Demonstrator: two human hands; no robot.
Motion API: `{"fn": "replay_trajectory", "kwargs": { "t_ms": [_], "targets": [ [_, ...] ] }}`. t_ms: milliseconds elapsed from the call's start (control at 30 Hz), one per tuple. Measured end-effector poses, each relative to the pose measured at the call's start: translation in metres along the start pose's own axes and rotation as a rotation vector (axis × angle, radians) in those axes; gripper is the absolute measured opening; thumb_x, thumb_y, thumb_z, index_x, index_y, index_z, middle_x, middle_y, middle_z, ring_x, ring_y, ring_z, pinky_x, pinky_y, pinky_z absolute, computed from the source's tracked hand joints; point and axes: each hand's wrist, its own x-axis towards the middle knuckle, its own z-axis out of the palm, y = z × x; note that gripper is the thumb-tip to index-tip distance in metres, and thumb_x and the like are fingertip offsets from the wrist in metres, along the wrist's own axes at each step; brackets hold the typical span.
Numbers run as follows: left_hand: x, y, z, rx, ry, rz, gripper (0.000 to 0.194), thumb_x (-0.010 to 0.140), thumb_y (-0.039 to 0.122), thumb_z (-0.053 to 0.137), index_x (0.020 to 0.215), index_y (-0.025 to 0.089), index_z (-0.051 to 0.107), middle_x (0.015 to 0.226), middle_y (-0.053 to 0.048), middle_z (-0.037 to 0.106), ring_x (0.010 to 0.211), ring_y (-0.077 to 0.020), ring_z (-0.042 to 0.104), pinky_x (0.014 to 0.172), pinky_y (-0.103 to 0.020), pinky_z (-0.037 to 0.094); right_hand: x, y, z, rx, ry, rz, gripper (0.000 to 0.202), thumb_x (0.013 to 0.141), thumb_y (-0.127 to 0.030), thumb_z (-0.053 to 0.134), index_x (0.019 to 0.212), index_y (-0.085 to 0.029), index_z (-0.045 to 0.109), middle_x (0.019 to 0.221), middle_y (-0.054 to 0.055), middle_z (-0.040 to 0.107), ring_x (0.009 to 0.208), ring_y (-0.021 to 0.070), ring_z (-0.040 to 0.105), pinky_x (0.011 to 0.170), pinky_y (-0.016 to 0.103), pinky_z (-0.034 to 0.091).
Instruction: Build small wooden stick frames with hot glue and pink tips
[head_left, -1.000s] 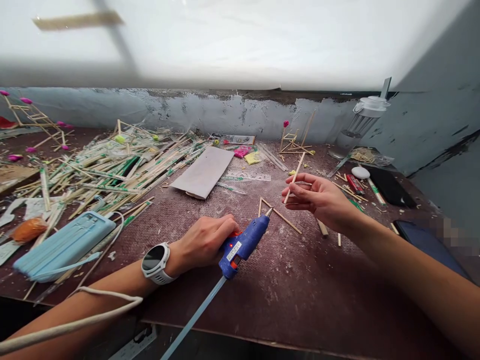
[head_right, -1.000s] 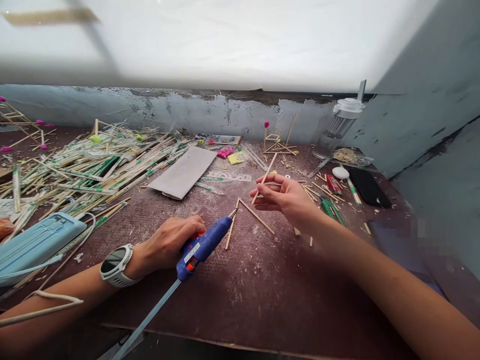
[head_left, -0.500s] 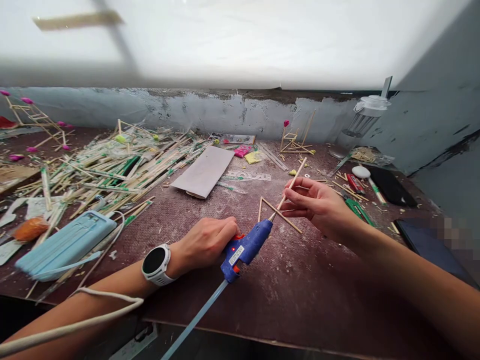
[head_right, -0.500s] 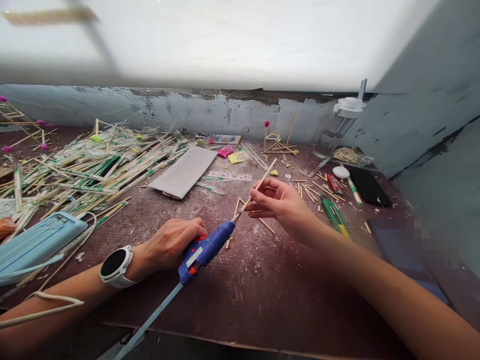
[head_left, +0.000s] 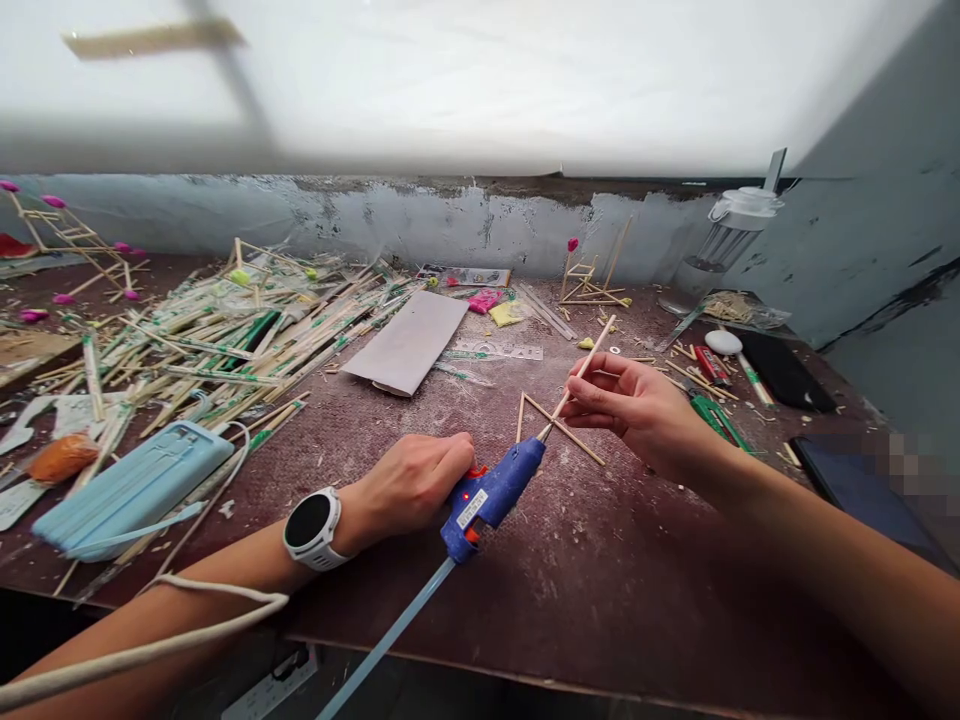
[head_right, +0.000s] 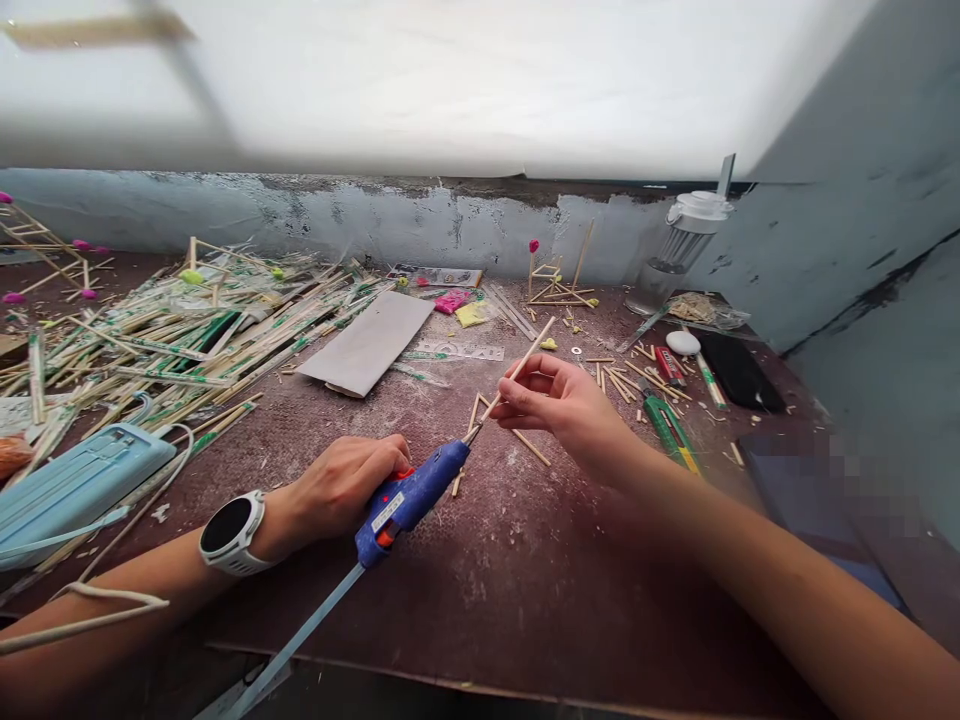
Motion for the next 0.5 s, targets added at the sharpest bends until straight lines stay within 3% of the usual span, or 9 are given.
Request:
{"fn": "replay_trajectory", "kwargs": {
  "t_ms": [300,500],
  "targets": [
    [0.0002,0.0009,-0.0019,-0.008,-0.048,-0.029,0.029,0.106,0.012,0.033,0.083,0.02,0.048,0.07,0.0,0.059,0.054,-0.0124,0.051,0.054,-0.024,0.04,0.0006,0.001,-0.0022,-0.026,-0.012,-0.008,0.043,0.071,-0.049,0.094,0.088,-0.022,0.066,0.085,0.002,0.073,0.08,0.0191,0.076,0.083,0.039,0.066],
    [-0.0015,0.0006,-0.0017,-0.025,-0.096,-0.057,0.029,0.106,0.012,0.033,0.083,0.021,0.047,0.071,0.0,0.059,0.055,-0.0129,0.049,0.055,-0.025,0.038,0.0003,0.0003,-0.0012,0.008,0.007,0.012,0.044,0.068,-0.047,0.097,0.086,-0.022,0.066,0.082,0.0,0.072,0.076,0.0166,0.075,0.078,0.033,0.066]
  ]
}}
